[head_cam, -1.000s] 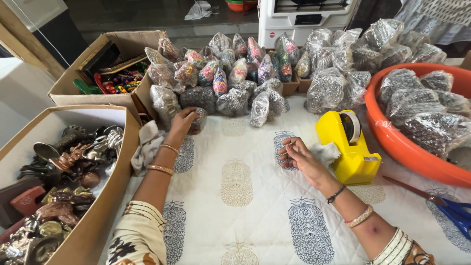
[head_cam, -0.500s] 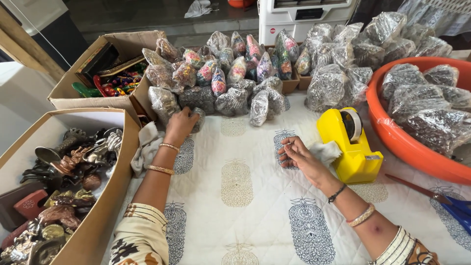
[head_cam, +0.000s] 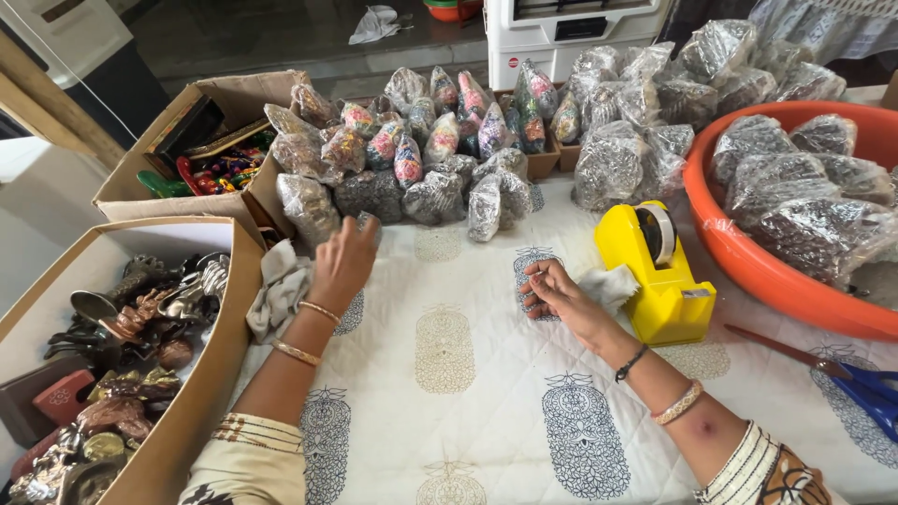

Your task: Packing and taping small decorative boxes and items in bubble wrap.

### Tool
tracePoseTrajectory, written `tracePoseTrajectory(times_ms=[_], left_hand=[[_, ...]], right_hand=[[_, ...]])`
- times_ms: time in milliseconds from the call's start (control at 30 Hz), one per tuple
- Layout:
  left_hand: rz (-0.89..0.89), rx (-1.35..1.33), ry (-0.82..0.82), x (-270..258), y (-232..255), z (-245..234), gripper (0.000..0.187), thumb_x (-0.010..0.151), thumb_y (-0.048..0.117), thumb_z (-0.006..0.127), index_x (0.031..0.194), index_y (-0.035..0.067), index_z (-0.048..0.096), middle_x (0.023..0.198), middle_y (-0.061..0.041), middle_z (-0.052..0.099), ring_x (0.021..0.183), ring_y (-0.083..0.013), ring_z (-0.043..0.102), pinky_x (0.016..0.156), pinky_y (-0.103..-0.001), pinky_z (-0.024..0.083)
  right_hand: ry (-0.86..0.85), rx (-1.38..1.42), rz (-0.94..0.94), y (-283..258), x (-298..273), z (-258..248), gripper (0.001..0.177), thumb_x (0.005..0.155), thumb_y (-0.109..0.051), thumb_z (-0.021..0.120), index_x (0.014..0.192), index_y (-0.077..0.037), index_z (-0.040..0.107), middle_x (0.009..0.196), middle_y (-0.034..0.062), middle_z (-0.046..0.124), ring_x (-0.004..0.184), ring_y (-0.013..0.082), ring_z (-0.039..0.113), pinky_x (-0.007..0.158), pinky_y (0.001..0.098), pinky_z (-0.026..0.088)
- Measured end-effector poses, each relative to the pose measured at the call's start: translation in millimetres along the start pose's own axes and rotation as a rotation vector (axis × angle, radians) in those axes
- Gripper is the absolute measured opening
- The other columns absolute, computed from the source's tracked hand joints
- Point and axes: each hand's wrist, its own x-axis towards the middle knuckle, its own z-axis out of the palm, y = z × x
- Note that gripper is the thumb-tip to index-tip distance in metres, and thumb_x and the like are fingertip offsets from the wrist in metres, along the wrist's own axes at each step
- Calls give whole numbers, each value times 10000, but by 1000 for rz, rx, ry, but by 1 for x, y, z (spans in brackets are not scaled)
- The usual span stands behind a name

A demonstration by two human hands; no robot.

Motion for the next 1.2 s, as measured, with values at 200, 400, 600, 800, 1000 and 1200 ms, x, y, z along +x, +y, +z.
tracePoseTrajectory(times_ms=[200, 400, 600, 800, 1000, 1200], left_hand=[[269, 189, 77, -6, -17, 17, 533, 912, -18, 586, 1427, 102, 521, 1159, -153, 595, 936, -278, 687, 724, -362, 617], [405, 351, 105, 4, -45, 24, 512, 929, -4, 574, 1402, 189, 545, 1169, -104, 595, 1044, -238, 642, 834, -360, 590], [456, 397, 121, 0, -43, 16, 529, 926, 40, 590, 1418, 222, 523, 1167, -83, 612, 1053, -227, 643, 796, -337, 592], [504, 166, 6, -53, 13, 36, 326, 1073, 159, 509, 1390, 86, 542, 1250, -154, 632, 1135, -261, 626, 850, -298, 593], [356, -18, -367, -109, 79, -36, 514, 1072, 335, 403, 1483, 28, 436, 1338, -169, 568, 1226, -297, 537, 1072, -444, 459], [650, -62, 66, -152, 68, -7, 564, 1013, 464, 517, 1415, 71, 478, 1363, -279, 503, 1346, -471, 480, 1078, -572, 443]], right_hand=[[-19, -8, -22, 1, 1, -1, 344, 1027, -367, 500, 1283, -139, 484, 1112, 61, 595, 948, 147, 611, 841, 322, 551], [-13, -5, -10, -2, -2, 0, 347, 1028, -372, 500, 1280, -134, 484, 1106, 60, 593, 952, 155, 612, 840, 330, 553], [-39, -48, -33, 2, 0, -2, 354, 1023, -382, 499, 1284, -144, 480, 1106, 48, 593, 969, 140, 607, 840, 322, 553], [-135, -185, -57, 26, 13, -13, 271, 1039, -339, 533, 1194, -117, 544, 1011, 33, 621, 914, 115, 601, 824, 296, 543], [-151, -464, -132, 9, 3, -3, 231, 995, -279, 631, 1091, -73, 590, 958, 26, 651, 892, 104, 620, 807, 286, 550], [-184, -902, -283, -6, -5, -9, 289, 909, -274, 705, 1081, -63, 610, 980, 58, 697, 874, 168, 694, 808, 312, 563]])
